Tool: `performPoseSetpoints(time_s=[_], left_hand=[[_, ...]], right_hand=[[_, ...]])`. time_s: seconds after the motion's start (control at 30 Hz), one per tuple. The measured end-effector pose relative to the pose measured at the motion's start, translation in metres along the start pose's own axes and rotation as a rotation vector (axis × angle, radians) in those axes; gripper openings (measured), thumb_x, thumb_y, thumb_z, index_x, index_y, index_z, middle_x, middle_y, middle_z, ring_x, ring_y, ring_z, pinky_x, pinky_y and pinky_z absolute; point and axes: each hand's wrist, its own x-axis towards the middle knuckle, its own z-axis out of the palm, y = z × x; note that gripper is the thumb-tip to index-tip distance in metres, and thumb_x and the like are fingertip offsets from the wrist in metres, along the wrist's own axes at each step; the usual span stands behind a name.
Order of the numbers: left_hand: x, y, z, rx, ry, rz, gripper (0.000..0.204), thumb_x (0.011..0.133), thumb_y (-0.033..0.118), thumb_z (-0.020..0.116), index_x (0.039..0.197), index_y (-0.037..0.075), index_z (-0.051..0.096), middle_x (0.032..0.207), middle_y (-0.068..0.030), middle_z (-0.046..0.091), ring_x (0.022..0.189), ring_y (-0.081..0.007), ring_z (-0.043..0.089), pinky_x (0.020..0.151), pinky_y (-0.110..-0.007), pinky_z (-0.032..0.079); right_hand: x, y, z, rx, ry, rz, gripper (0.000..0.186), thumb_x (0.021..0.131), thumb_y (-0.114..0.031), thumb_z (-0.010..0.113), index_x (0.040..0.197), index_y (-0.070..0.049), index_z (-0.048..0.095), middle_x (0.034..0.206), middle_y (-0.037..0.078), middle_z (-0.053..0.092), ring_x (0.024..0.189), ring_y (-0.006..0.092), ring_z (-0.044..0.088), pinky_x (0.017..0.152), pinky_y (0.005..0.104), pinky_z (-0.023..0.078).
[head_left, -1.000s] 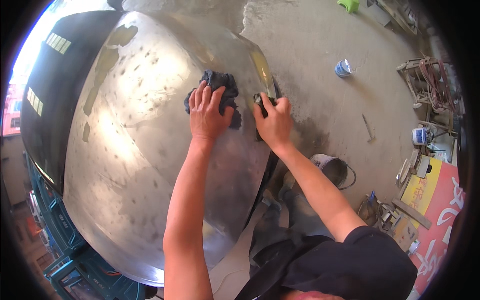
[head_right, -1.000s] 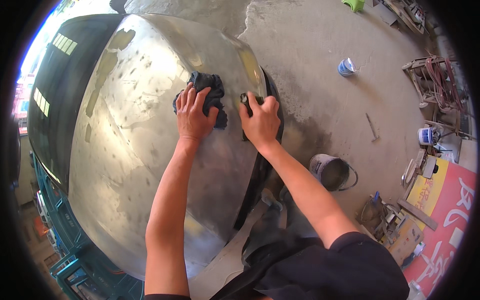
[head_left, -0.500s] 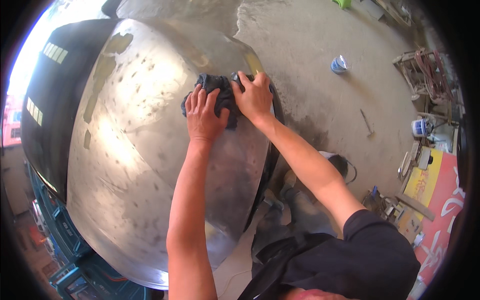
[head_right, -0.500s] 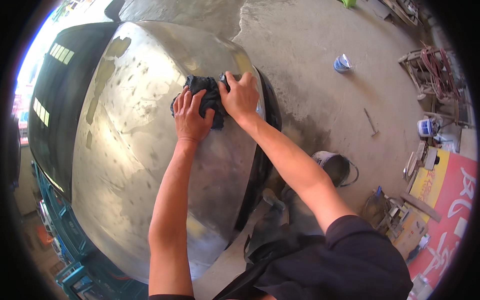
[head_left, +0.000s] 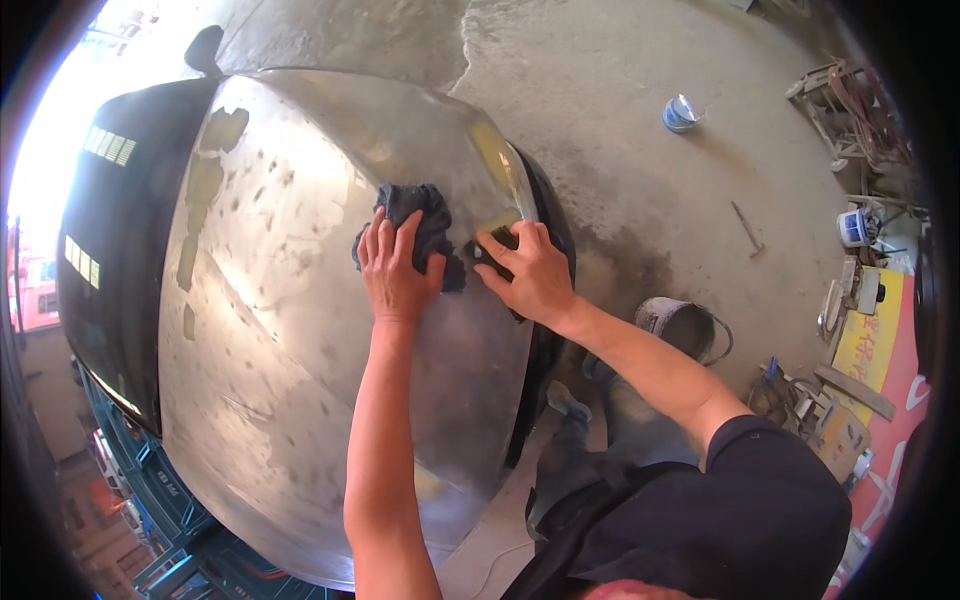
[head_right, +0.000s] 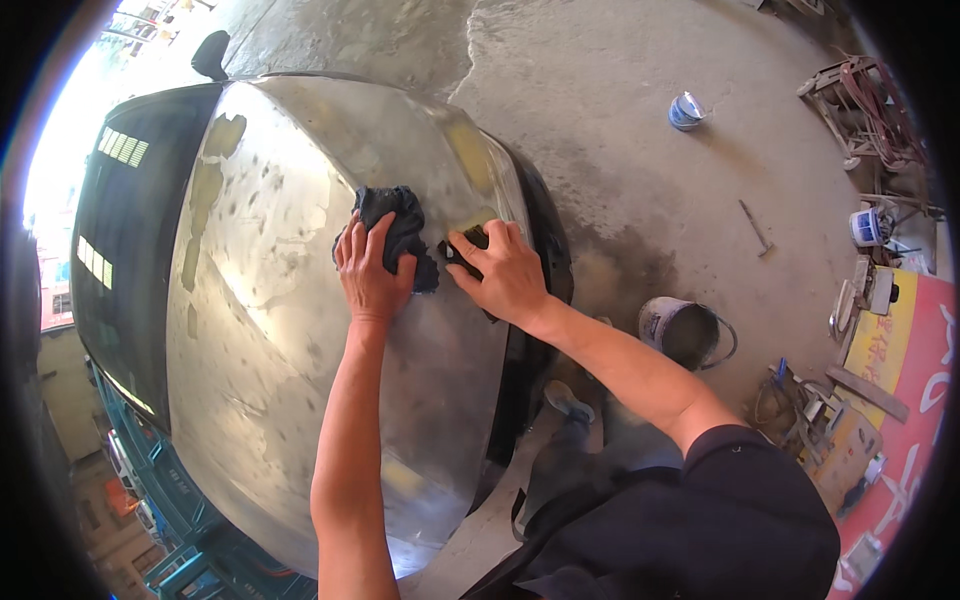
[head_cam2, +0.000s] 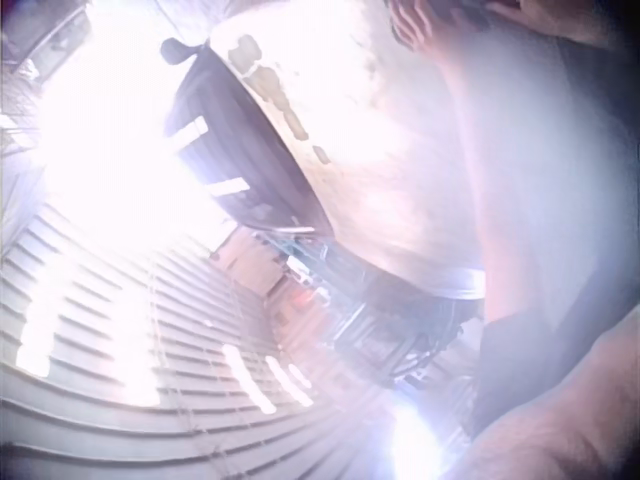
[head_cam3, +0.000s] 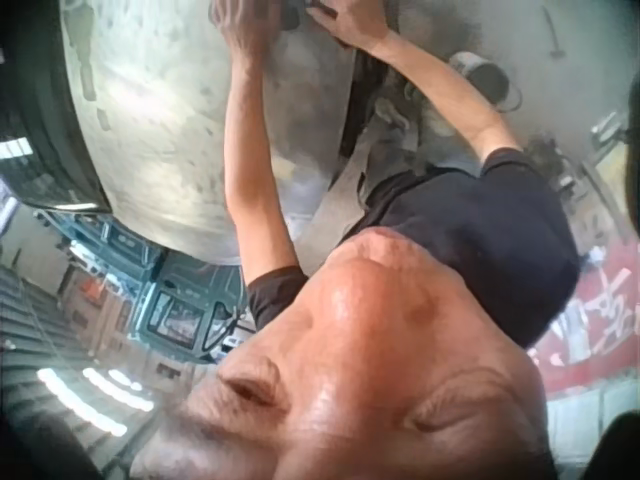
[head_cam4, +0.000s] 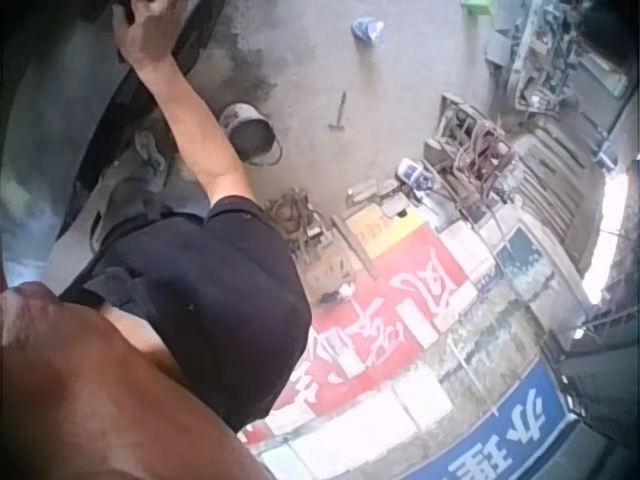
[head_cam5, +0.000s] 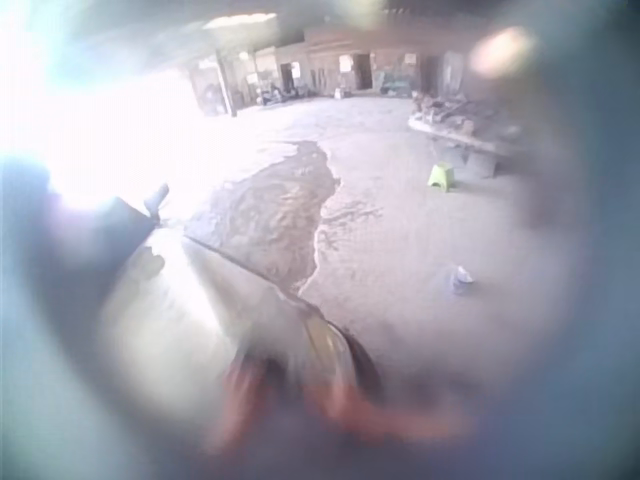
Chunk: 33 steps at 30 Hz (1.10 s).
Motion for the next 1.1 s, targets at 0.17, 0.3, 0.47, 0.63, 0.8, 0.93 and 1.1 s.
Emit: performPoseSetpoints(time_s=[0.17,0.3,0.47,0.63,0.8,0.93,1.1], left_hand=[[0.011,0.010,0.009,-0.003,-0.053,-0.004,0.074,0.080,0.030,0.074,0.153,0.016,0.068,0.140,-0.0208,0.066,0.149,-0.0459,0.053,0.126,-0.060,0.039],[0.000,0.004,-0.004,0.031,-0.074,0.039,0.073,0.081,0.031,0.073,0.153,0.017,0.070,0.141,-0.0208,0.067,0.150,-0.0464,0.054,0.126,-0.059,0.038],[0.026,0.013,0.007,0.041,-0.084,0.039,0.063,0.079,0.030,0.075,0.140,0.015,0.076,0.138,-0.0198,0.069,0.149,-0.0449,0.056,0.126,-0.059,0.038],[0.052,0.003,0.020,0.060,-0.045,-0.003,0.049,0.077,0.025,0.079,0.124,0.015,0.080,0.131,-0.0165,0.072,0.146,-0.0422,0.059,0.124,-0.058,0.039],[0.097,-0.002,0.039,0.065,-0.058,-0.025,0.044,0.077,0.020,0.079,0.121,0.015,0.081,0.127,-0.0146,0.074,0.143,-0.0400,0.062,0.124,-0.056,0.040],[0.086,-0.014,0.040,0.110,-0.045,-0.070,0.047,0.078,0.021,0.078,0.124,0.016,0.082,0.128,-0.0142,0.073,0.143,-0.0385,0.062,0.125,-0.054,0.040],[0.094,-0.010,0.042,0.087,-0.066,-0.071,0.048,0.078,0.022,0.077,0.125,0.017,0.082,0.128,-0.0142,0.072,0.143,-0.0387,0.062,0.125,-0.054,0.040]], right_hand=[[0.083,0.046,0.010,-0.006,0.022,0.079,0.050,0.090,-0.035,0.089,0.136,-0.019,0.083,0.117,0.019,0.062,0.113,0.0382,0.066,0.087,0.0489,0.063],[0.012,0.017,-0.012,0.086,-0.079,-0.063,0.050,0.091,-0.036,0.088,0.138,-0.019,0.082,0.118,0.020,0.062,0.114,0.0408,0.067,0.088,0.0494,0.062],[0.128,0.073,0.022,0.057,0.059,0.089,0.047,0.093,-0.035,0.085,0.138,-0.019,0.081,0.118,0.020,0.062,0.114,0.0417,0.067,0.087,0.0504,0.063],[0.045,0.047,0.000,0.131,-0.050,-0.080,0.047,0.094,-0.035,0.085,0.137,-0.018,0.082,0.121,0.022,0.061,0.113,0.0432,0.066,0.087,0.0512,0.063],[0.161,0.082,0.034,0.098,0.048,0.131,0.046,0.094,-0.036,0.085,0.136,-0.019,0.082,0.123,0.021,0.061,0.113,0.0425,0.066,0.086,0.0498,0.064],[0.090,0.053,0.013,0.109,-0.100,0.034,0.040,0.098,-0.035,0.082,0.134,-0.017,0.082,0.124,0.020,0.062,0.117,0.0412,0.065,0.086,0.0507,0.064],[0.165,0.081,0.029,0.108,-0.060,0.097,0.039,0.099,-0.036,0.080,0.133,-0.017,0.082,0.124,0.018,0.063,0.119,0.0397,0.066,0.088,0.0499,0.064]])
